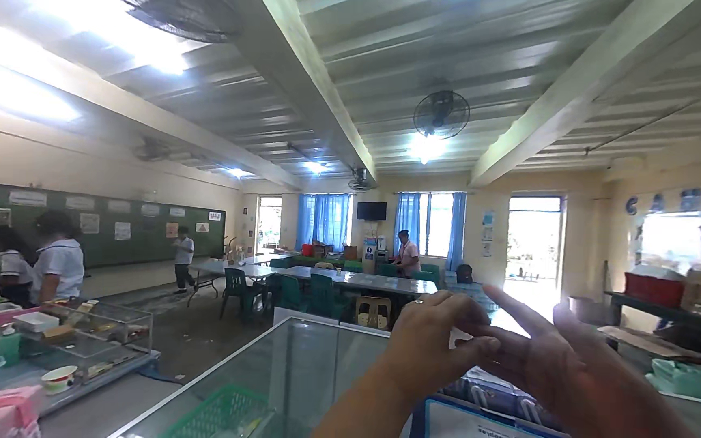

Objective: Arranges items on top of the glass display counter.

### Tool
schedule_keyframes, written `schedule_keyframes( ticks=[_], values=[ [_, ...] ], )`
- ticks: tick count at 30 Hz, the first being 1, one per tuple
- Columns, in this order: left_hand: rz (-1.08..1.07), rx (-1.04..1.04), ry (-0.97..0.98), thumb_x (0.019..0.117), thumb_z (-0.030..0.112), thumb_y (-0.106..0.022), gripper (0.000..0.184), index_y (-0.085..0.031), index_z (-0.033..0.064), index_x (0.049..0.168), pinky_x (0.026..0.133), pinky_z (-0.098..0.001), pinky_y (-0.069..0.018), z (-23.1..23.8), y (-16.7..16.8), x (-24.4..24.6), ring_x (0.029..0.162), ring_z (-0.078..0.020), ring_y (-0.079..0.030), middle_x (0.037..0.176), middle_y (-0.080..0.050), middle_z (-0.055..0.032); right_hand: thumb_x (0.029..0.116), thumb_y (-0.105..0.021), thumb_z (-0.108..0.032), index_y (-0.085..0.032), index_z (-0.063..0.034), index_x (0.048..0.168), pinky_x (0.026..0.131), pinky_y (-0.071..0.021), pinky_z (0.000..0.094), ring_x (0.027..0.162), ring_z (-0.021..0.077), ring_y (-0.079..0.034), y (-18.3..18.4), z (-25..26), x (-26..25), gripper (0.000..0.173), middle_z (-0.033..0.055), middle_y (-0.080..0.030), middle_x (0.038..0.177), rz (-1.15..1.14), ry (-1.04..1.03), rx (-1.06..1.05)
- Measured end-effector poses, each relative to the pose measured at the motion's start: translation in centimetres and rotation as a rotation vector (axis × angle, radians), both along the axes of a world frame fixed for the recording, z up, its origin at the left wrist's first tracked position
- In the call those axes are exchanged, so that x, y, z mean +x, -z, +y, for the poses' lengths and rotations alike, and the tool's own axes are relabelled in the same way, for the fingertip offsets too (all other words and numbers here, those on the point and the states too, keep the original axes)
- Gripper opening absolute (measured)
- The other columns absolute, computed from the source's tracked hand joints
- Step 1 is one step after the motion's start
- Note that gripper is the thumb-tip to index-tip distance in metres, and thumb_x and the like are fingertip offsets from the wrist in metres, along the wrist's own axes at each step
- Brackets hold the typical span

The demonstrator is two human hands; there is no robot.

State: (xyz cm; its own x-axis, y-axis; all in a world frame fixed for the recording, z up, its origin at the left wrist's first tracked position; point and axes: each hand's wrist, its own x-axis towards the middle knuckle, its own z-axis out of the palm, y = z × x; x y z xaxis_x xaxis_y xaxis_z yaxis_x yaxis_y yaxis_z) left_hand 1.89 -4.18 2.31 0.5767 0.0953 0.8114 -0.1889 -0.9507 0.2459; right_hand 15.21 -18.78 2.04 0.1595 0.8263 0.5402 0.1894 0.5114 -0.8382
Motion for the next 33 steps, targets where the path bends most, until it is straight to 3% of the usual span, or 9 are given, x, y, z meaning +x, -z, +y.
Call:
schedule_keyframes(
  ticks=[5,8,11,16,19,23,26,30,33],
  values=[
    [-0.032,-0.028,0.150,0.0973,0.025,-0.069,0.021,-0.073,0.0080,0.108,0.090,-0.0365,-0.0556,0.2,0.0,0.2,0.097,-0.0124,-0.067,0.103,-0.070,-0.0041,0.1053,-0.011,-0.059,-0.029,-0.0145,0.161,0.100,-0.0557,0.0389,0.113,0.0252,-0.069,-0.2,-0.2,0.1,0.073,0.0158,-0.065,0.132,0.022,-0.022,-0.007],
    [-0.186,0.075,0.205,0.0953,0.018,-0.072,0.013,-0.075,0.0067,0.099,0.083,-0.0291,-0.0592,0.2,0.2,0.4,0.092,-0.0086,-0.068,0.101,-0.070,-0.0032,0.1039,-0.015,-0.064,-0.030,-0.0134,0.160,0.099,-0.0561,0.0394,0.113,0.0258,-0.069,-0.3,-0.3,0.1,0.077,0.0158,-0.066,0.131,0.079,-0.068,0.011],
    [-0.340,0.161,0.222,0.0918,0.008,-0.073,0.004,-0.076,0.0050,0.091,0.085,-0.0272,-0.0593,0.0,0.1,0.4,0.100,-0.0104,-0.068,0.107,-0.071,-0.0053,0.1021,-0.022,-0.068,-0.026,-0.0135,0.162,0.103,-0.0536,0.0430,0.120,0.0299,-0.065,-0.5,-0.3,0.3,0.081,0.0175,-0.062,0.137,0.138,-0.176,0.019],
    [-0.460,0.121,0.201,0.0876,0.007,-0.077,0.004,-0.076,0.0060,0.091,0.074,-0.0204,-0.0581,0.6,-0.8,-0.6,0.089,-0.0065,-0.066,0.101,-0.070,-0.0025,0.1035,-0.014,-0.067,-0.028,-0.0130,0.160,0.100,-0.0556,0.0418,0.120,0.0309,-0.067,-0.4,-0.1,0.7,0.079,0.0158,-0.064,0.138,0.123,-0.077,0.050],
    [-0.404,0.100,0.162,0.0930,0.012,-0.073,0.006,-0.077,0.0080,0.096,0.075,-0.0210,-0.0571,0.8,-0.7,-0.7,0.090,-0.0063,-0.066,0.102,-0.070,-0.0013,0.1054,-0.012,-0.062,-0.035,-0.0103,0.157,0.099,-0.0566,0.0402,0.114,0.0296,-0.070,-0.2,-0.1,0.8,0.077,0.0161,-0.067,0.132,0.051,-0.027,0.083],
    [-0.183,-0.146,0.255,0.1052,0.019,-0.055,0.023,-0.073,0.0052,0.103,0.083,-0.0276,-0.0547,0.5,-0.4,-0.4,0.094,-0.0092,-0.064,0.100,-0.067,-0.0033,0.1049,-0.016,-0.064,-0.053,-0.0084,0.145,0.095,-0.0588,0.0399,0.106,0.0281,-0.072,0.0,0.0,0.3,0.078,0.0156,-0.071,0.123,-0.023,0.000,0.120],
    [-0.093,-0.285,0.327,0.1095,0.023,-0.043,0.032,-0.070,0.0049,0.104,0.083,-0.0290,-0.0527,0.5,-0.6,-0.4,0.092,-0.0095,-0.062,0.099,-0.064,-0.0032,0.1062,-0.014,-0.061,-0.054,-0.0089,0.143,0.095,-0.0587,0.0406,0.107,0.0284,-0.072,0.2,0.1,0.5,0.075,0.0153,-0.071,0.123,-0.066,0.008,0.118],
    [-0.042,-0.338,0.342,0.1097,0.026,-0.043,0.033,-0.069,0.0057,0.105,0.082,-0.0298,-0.0524,0.5,-0.7,-0.5,0.090,-0.0091,-0.061,0.098,-0.064,-0.0027,0.1077,-0.011,-0.053,-0.056,-0.0078,0.140,0.096,-0.0582,0.0409,0.107,0.0273,-0.071,0.1,0.1,0.5,0.072,0.0145,-0.070,0.124,-0.078,0.051,0.107],
    [0.014,-0.467,0.328,0.1068,0.025,-0.051,0.027,-0.067,0.0036,0.108,0.082,-0.0299,-0.0523,0.1,-1.0,-0.7,0.086,-0.0086,-0.061,0.096,-0.065,-0.0037,0.1066,-0.019,-0.056,-0.056,-0.0087,0.140,0.093,-0.0587,0.0394,0.107,0.0258,-0.071,0.3,0.1,0.1,0.069,0.0131,-0.070,0.126,-0.114,0.060,0.100]
  ],
)
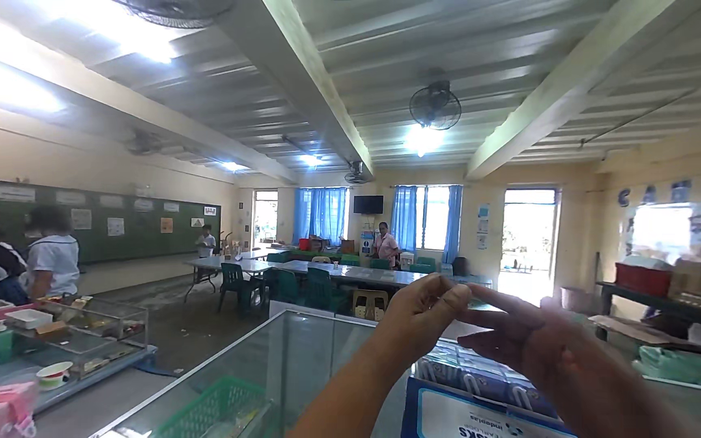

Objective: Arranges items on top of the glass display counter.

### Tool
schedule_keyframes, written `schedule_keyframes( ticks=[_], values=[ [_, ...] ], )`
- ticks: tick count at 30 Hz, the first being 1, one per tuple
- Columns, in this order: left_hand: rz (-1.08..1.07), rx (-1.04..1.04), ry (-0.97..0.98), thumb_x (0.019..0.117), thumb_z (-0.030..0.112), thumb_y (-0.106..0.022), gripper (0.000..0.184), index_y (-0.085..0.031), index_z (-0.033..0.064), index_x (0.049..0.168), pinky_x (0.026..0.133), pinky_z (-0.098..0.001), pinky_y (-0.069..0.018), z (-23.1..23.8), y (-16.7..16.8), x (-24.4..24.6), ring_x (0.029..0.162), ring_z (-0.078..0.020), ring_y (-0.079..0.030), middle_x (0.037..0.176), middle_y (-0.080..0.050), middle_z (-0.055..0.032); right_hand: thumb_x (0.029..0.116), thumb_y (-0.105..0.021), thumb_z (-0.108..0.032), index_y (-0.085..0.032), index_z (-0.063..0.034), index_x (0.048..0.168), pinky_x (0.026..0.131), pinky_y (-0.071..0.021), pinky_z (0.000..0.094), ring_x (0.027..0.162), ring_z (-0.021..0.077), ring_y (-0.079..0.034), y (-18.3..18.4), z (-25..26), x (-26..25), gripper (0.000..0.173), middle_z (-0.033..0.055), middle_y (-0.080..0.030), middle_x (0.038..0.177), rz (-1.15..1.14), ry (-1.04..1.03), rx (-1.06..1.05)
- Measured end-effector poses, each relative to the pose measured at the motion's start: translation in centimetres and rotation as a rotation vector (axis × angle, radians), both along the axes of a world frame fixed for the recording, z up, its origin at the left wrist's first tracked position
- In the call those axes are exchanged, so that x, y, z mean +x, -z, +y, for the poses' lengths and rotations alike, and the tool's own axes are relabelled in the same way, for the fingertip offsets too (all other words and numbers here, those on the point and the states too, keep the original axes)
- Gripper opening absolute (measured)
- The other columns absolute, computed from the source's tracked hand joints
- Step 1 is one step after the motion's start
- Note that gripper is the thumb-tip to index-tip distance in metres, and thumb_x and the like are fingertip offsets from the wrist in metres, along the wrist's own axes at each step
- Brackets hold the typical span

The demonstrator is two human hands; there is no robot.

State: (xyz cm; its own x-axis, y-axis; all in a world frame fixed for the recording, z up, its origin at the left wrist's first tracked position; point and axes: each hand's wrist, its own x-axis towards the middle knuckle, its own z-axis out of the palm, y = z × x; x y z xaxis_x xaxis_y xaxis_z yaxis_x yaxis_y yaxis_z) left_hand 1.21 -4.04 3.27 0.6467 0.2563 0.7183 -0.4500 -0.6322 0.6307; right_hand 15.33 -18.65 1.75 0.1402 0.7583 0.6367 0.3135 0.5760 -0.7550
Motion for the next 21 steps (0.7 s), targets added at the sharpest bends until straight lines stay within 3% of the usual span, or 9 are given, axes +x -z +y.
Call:
schedule_keyframes(
  ticks=[3,5,9,13,16,19,21],
  values=[
    [0.053,-0.153,0.018,0.1088,0.025,-0.047,0.026,-0.064,0.0046,0.109,0.078,-0.0266,-0.0497,-0.6,-0.4,-0.6,0.083,-0.0076,-0.059,0.094,-0.064,-0.0026,0.1069,-0.021,-0.055,-0.057,-0.0072,0.141,0.093,-0.0576,0.0368,0.110,0.0235,-0.070,0.1,0.1,-0.2,0.069,0.0114,-0.067,0.133,-0.035,-0.013,-0.032],
    [0.049,-0.220,0.071,0.1099,0.027,-0.042,0.030,-0.063,0.0053,0.109,0.082,-0.0274,-0.0507,-0.4,-0.4,-0.9,0.088,-0.0087,-0.061,0.097,-0.065,-0.0027,0.1062,-0.023,-0.058,-0.057,-0.0098,0.142,0.093,-0.0580,0.0369,0.110,0.0233,-0.070,0.2,0.3,-0.1,0.069,0.0104,-0.067,0.134,-0.062,-0.013,-0.028],
    [0.084,-0.344,0.098,0.1080,0.017,-0.050,0.018,-0.060,0.0038,0.101,0.080,-0.0265,-0.0545,0.0,-0.5,-0.9,0.084,-0.0106,-0.064,0.093,-0.065,-0.0057,0.1042,-0.029,-0.063,-0.058,-0.0100,0.142,0.095,-0.0575,0.0373,0.111,0.0257,-0.070,0.4,0.4,0.3,0.071,0.0131,-0.066,0.134,-0.087,-0.016,-0.032],
    [0.100,-0.487,-0.109,0.1081,0.015,-0.049,0.017,-0.057,0.0002,0.105,0.074,-0.0283,-0.0567,1.0,-0.6,-1.3,0.073,-0.0128,-0.064,0.088,-0.062,-0.0075,0.1054,-0.035,-0.052,-0.062,-0.0078,0.137,0.095,-0.0582,0.0360,0.109,0.0237,-0.071,0.5,0.2,0.1,0.060,0.0107,-0.070,0.127,-0.120,0.049,-0.112],
    [-0.003,-0.638,-0.277,0.1112,0.021,-0.043,0.017,-0.049,0.0059,0.108,0.062,-0.0259,-0.0539,2.3,-0.5,-1.9,0.060,-0.0109,-0.054,0.082,-0.051,-0.0044,0.1050,-0.033,-0.044,-0.062,-0.0083,0.136,0.091,-0.0590,0.0357,0.106,0.0225,-0.072,0.5,0.2,-0.2,0.055,0.0086,-0.072,0.123,-0.124,0.100,-0.216],
    [-0.086,-0.720,-0.293,0.1124,0.026,-0.040,0.020,-0.046,0.0075,0.109,0.059,-0.0272,-0.0505,3.4,-0.7,-1.9,0.059,-0.0125,-0.048,0.081,-0.045,-0.0045,0.1032,-0.040,-0.047,-0.063,-0.0080,0.135,0.090,-0.0598,0.0367,0.106,0.0234,-0.072,0.4,0.2,-0.1,0.055,0.0085,-0.072,0.122,-0.123,0.101,-0.240],
    [-0.078,-0.658,-0.278,0.1119,0.028,-0.041,0.023,-0.048,0.0067,0.107,0.058,-0.0269,-0.0502,3.4,-0.5,-1.5,0.056,-0.0117,-0.048,0.076,-0.045,-0.0033,0.1034,-0.041,-0.045,-0.063,-0.0066,0.134,0.091,-0.0599,0.0377,0.106,0.0240,-0.072,0.3,0.3,0.3,0.053,0.0092,-0.071,0.123,-0.125,0.087,-0.217]
  ],
)
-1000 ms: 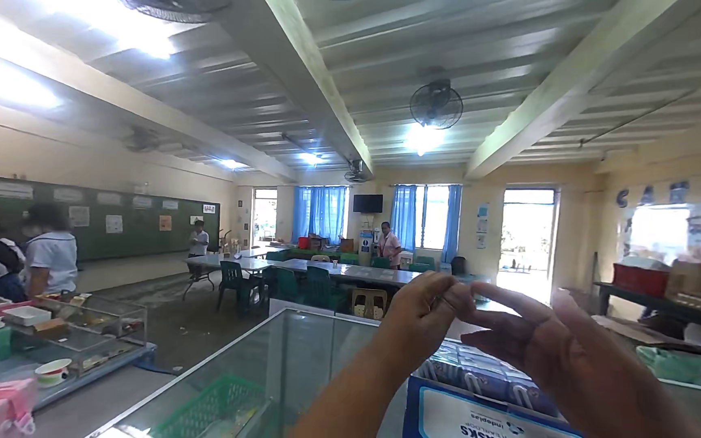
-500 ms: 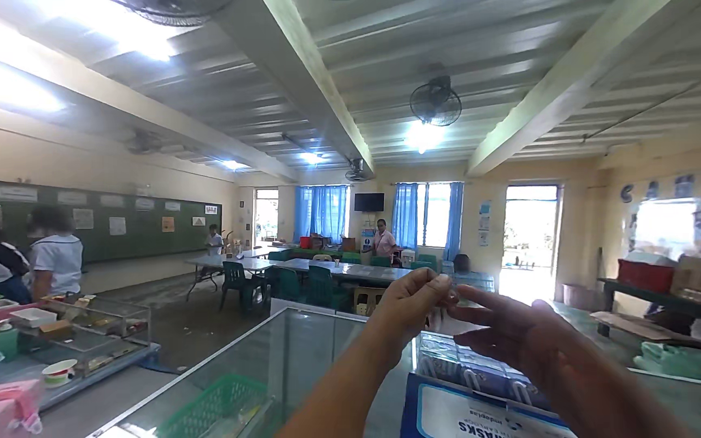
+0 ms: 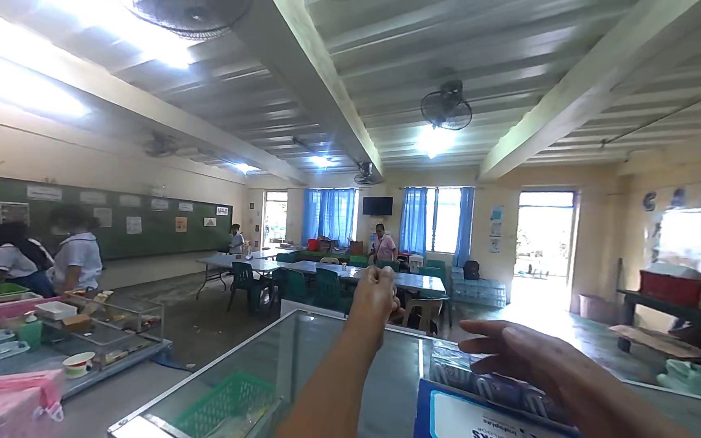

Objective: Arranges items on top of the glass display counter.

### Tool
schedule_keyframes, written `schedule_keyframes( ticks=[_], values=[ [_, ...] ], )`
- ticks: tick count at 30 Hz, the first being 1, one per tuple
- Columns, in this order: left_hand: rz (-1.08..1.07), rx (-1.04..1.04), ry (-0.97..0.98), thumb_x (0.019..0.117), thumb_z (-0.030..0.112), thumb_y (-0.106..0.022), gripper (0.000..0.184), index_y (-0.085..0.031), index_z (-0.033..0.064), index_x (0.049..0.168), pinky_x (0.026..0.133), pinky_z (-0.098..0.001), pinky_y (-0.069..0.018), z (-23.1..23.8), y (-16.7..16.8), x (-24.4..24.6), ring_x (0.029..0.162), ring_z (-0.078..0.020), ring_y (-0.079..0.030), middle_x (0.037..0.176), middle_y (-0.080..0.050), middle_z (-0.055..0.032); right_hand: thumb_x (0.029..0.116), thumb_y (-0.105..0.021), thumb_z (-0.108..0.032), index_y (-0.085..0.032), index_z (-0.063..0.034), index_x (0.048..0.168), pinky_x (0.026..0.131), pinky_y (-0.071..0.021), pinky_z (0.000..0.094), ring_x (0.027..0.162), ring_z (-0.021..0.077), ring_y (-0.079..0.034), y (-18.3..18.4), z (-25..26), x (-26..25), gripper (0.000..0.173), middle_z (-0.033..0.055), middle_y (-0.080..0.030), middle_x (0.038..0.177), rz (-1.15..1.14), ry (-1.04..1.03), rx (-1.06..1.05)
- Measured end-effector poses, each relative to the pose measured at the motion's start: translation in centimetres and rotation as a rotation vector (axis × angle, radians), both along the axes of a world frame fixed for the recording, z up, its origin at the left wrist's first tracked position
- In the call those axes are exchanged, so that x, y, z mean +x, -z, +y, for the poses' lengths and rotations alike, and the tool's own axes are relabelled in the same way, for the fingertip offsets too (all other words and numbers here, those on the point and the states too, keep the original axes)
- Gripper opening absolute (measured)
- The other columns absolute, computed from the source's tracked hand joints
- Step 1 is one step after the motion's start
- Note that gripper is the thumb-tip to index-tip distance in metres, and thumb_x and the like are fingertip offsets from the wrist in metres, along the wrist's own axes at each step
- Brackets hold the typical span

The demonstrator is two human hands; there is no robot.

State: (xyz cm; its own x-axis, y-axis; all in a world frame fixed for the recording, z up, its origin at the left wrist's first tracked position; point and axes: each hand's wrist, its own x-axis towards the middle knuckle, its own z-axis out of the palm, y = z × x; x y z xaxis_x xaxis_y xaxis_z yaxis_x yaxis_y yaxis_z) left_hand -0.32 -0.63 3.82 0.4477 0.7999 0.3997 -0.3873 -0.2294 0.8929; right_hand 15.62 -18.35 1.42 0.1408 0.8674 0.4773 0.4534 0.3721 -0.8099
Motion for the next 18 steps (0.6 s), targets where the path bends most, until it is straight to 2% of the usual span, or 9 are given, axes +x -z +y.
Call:
schedule_keyframes(
  ticks=[3,5,7,9,10,12,14,18],
  values=[
    [0.146,0.195,0.007,0.1100,0.026,-0.048,0.028,-0.058,0.0007,0.112,0.060,-0.0275,-0.0508,-0.9,0.2,0.7,0.059,-0.0120,-0.052,0.079,-0.054,-0.0067,0.1045,-0.040,-0.041,-0.062,-0.0057,0.134,0.092,-0.0596,0.0380,0.106,0.0237,-0.072,-0.3,0.0,0.3,0.051,0.0094,-0.072,0.122,0.005,0.009,0.019],
    [0.231,0.305,0.002,0.1082,0.025,-0.052,0.026,-0.060,0.0003,0.114,0.065,-0.0280,-0.0529,-1.4,0.6,1.5,0.065,-0.0126,-0.058,0.085,-0.060,-0.0084,0.1041,-0.040,-0.041,-0.061,-0.0058,0.136,0.092,-0.0594,0.0372,0.105,0.0238,-0.072,-0.4,0.0,0.3,0.052,0.0101,-0.072,0.122,0.041,0.030,0.010],
    [0.312,0.417,-0.013,0.1060,0.019,-0.056,0.023,-0.060,0.0029,0.122,0.074,-0.0309,-0.0566,-1.6,0.8,2.0,0.079,-0.0142,-0.066,0.098,-0.066,-0.0100,0.1053,-0.034,-0.038,-0.057,-0.0056,0.139,0.093,-0.0584,0.0362,0.106,0.0234,-0.072,-0.5,0.0,0.5,0.052,0.0111,-0.070,0.125,0.105,0.023,-0.012],
    [0.405,0.507,-0.006,0.1034,0.012,-0.058,0.031,-0.057,0.0081,0.134,0.084,-0.0341,-0.0555,-1.7,0.6,1.8,0.093,-0.0153,-0.067,0.114,-0.068,-0.0101,0.1078,-0.021,-0.033,-0.054,-0.0062,0.141,0.093,-0.0577,0.0361,0.108,0.0228,-0.071,-0.7,-0.1,0.6,0.054,0.0107,-0.069,0.129,0.179,-0.003,-0.047],
    [0.421,0.535,-0.008,0.1034,0.013,-0.058,0.031,-0.059,0.0096,0.134,0.085,-0.0342,-0.0547,-1.7,0.6,1.8,0.093,-0.0148,-0.066,0.114,-0.068,-0.0094,0.1089,-0.014,-0.034,-0.053,-0.0067,0.142,0.093,-0.0573,0.0367,0.109,0.0228,-0.070,-0.9,-0.1,0.7,0.058,0.0103,-0.068,0.130,0.218,-0.019,-0.071],
    [0.397,0.588,-0.013,0.1043,0.019,-0.058,0.024,-0.066,0.0089,0.125,0.082,-0.0344,-0.0540,-1.6,0.8,1.8,0.087,-0.0138,-0.065,0.104,-0.069,-0.0081,0.1087,-0.005,-0.039,-0.054,-0.0065,0.141,0.095,-0.0566,0.0390,0.113,0.0241,-0.069,-0.9,-0.2,1.0,0.067,0.0109,-0.067,0.131,0.280,-0.058,-0.095],
    [0.353,0.622,-0.002,0.1051,0.024,-0.057,0.023,-0.069,0.0071,0.116,0.079,-0.0341,-0.0539,-1.6,0.8,1.9,0.080,-0.0126,-0.064,0.093,-0.069,-0.0065,0.1080,-0.001,-0.041,-0.055,-0.0062,0.140,0.095,-0.0564,0.0389,0.114,0.0240,-0.068,-1.0,-0.2,1.1,0.071,0.0111,-0.067,0.132,0.309,-0.076,-0.104],
    [0.280,0.619,0.013,0.1050,0.028,-0.058,0.025,-0.070,0.0071,0.111,0.074,-0.0293,-0.0528,-2.1,0.8,1.9,0.075,-0.0096,-0.062,0.087,-0.067,-0.0038,0.1078,-0.001,-0.042,-0.055,-0.0070,0.141,0.097,-0.0559,0.0389,0.115,0.0241,-0.068,-0.9,-0.2,0.9,0.072,0.0108,-0.067,0.133,0.309,-0.075,-0.136]
  ],
)
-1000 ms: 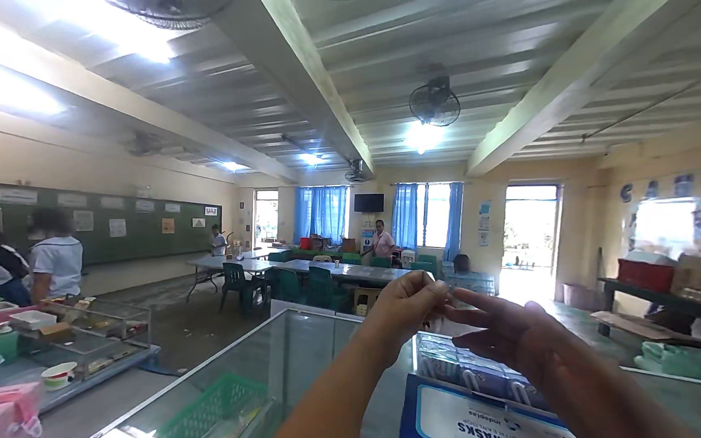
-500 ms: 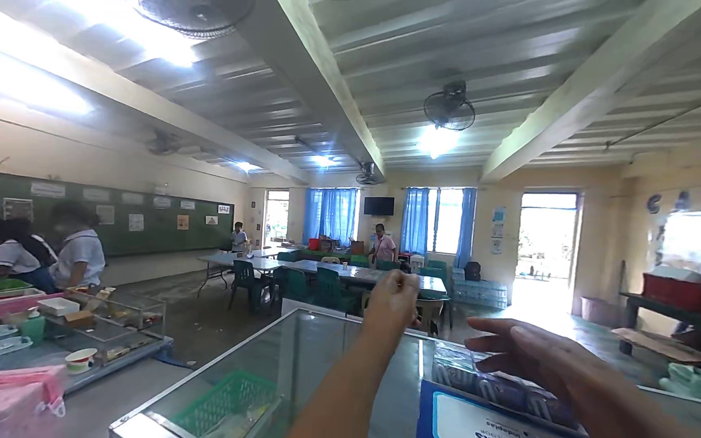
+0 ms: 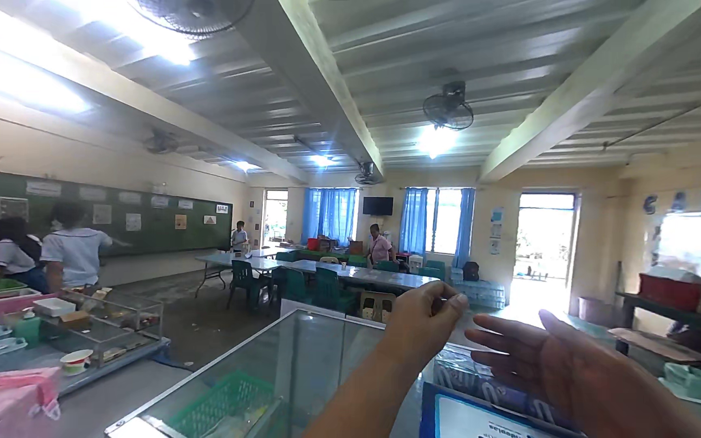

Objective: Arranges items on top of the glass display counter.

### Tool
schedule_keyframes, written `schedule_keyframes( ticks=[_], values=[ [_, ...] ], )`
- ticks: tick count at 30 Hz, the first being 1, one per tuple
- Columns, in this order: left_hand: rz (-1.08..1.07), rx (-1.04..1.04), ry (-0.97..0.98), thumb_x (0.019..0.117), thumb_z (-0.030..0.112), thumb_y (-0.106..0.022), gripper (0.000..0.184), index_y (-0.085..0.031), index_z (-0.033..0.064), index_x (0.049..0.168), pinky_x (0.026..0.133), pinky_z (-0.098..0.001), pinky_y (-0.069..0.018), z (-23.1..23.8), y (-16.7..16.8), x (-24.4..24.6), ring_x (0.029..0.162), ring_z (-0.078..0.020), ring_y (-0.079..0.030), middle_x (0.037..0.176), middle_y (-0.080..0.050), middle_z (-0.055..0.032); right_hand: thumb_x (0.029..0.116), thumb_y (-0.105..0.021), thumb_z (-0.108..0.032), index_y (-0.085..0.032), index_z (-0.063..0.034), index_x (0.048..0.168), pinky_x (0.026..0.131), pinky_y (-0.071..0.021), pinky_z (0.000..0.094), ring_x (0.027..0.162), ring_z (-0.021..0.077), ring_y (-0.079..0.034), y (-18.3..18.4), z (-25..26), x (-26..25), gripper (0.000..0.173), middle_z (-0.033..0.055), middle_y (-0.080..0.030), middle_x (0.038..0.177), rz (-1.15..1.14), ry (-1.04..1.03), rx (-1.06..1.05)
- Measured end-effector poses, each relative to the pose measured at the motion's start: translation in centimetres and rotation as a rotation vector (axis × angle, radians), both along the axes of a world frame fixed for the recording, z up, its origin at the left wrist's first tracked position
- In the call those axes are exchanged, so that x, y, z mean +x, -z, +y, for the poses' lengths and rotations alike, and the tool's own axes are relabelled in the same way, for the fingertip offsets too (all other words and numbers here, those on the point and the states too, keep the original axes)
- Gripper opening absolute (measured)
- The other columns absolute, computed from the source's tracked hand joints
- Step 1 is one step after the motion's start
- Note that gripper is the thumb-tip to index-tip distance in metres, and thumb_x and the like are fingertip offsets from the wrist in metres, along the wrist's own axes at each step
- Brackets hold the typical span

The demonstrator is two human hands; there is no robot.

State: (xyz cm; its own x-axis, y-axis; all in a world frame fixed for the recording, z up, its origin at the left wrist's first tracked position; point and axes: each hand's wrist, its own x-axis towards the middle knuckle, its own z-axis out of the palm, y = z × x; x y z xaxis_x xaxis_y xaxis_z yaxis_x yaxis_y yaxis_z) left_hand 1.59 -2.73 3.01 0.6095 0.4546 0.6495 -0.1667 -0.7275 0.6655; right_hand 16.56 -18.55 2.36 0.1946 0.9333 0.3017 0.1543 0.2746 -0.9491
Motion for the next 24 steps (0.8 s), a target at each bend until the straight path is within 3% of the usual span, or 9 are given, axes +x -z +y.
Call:
schedule_keyframes(
  ticks=[2,7,13,19,24],
  values=[
    [-0.037,-0.019,0.049,0.1030,0.026,-0.062,0.022,-0.070,0.0066,0.110,0.071,-0.0282,-0.0514,0.0,0.1,0.2,0.073,-0.0087,-0.060,0.085,-0.066,-0.0030,0.1077,0.000,-0.043,-0.054,-0.0066,0.142,0.099,-0.0551,0.0398,0.117,0.0250,-0.067,0.1,0.1,0.2,0.073,0.0116,-0.066,0.134,0.003,-0.027,0.006],
    [-0.004,0.050,0.162,0.0987,0.015,-0.067,0.022,-0.066,0.0019,0.117,0.079,-0.0279,-0.0559,-0.4,0.2,0.2,0.083,-0.0101,-0.066,0.096,-0.069,-0.0074,0.1073,-0.001,-0.045,-0.053,-0.0081,0.143,0.097,-0.0559,0.0390,0.116,0.0247,-0.068,0.1,0.0,0.3,0.073,0.0111,-0.066,0.133,0.018,-0.019,0.012],
    [0.052,0.248,0.113,0.1032,0.015,-0.059,0.020,-0.070,0.0011,0.113,0.086,-0.0280,-0.0549,-0.9,0.3,0.0,0.090,-0.0108,-0.067,0.102,-0.071,-0.0091,0.1065,0.002,-0.046,-0.046,-0.0098,0.149,0.098,-0.0548,0.0406,0.119,0.0250,-0.066,0.3,0.1,0.4,0.073,0.0108,-0.064,0.137,0.017,-0.025,0.006],
    [0.100,0.435,0.131,0.0999,0.018,-0.065,0.024,-0.067,-0.0008,0.115,0.091,-0.0346,-0.0540,-1.4,0.6,0.1,0.099,-0.0205,-0.066,0.107,-0.067,-0.0147,0.1074,0.000,-0.042,-0.042,-0.0099,0.151,0.098,-0.0549,0.0427,0.117,0.0248,-0.066,0.1,-0.2,-0.4,0.069,0.0107,-0.065,0.132,0.054,0.014,0.007],
    [0.140,0.485,0.069,0.1014,0.015,-0.061,0.019,-0.069,0.0002,0.111,0.092,-0.0371,-0.0536,-1.8,0.4,0.1,0.099,-0.0227,-0.065,0.107,-0.066,-0.0153,0.1072,0.000,-0.042,-0.041,-0.0104,0.151,0.099,-0.0548,0.0429,0.117,0.0258,-0.066,0.2,-0.1,-0.5,0.068,0.0111,-0.065,0.132,0.056,-0.029,-0.002]
  ],
)
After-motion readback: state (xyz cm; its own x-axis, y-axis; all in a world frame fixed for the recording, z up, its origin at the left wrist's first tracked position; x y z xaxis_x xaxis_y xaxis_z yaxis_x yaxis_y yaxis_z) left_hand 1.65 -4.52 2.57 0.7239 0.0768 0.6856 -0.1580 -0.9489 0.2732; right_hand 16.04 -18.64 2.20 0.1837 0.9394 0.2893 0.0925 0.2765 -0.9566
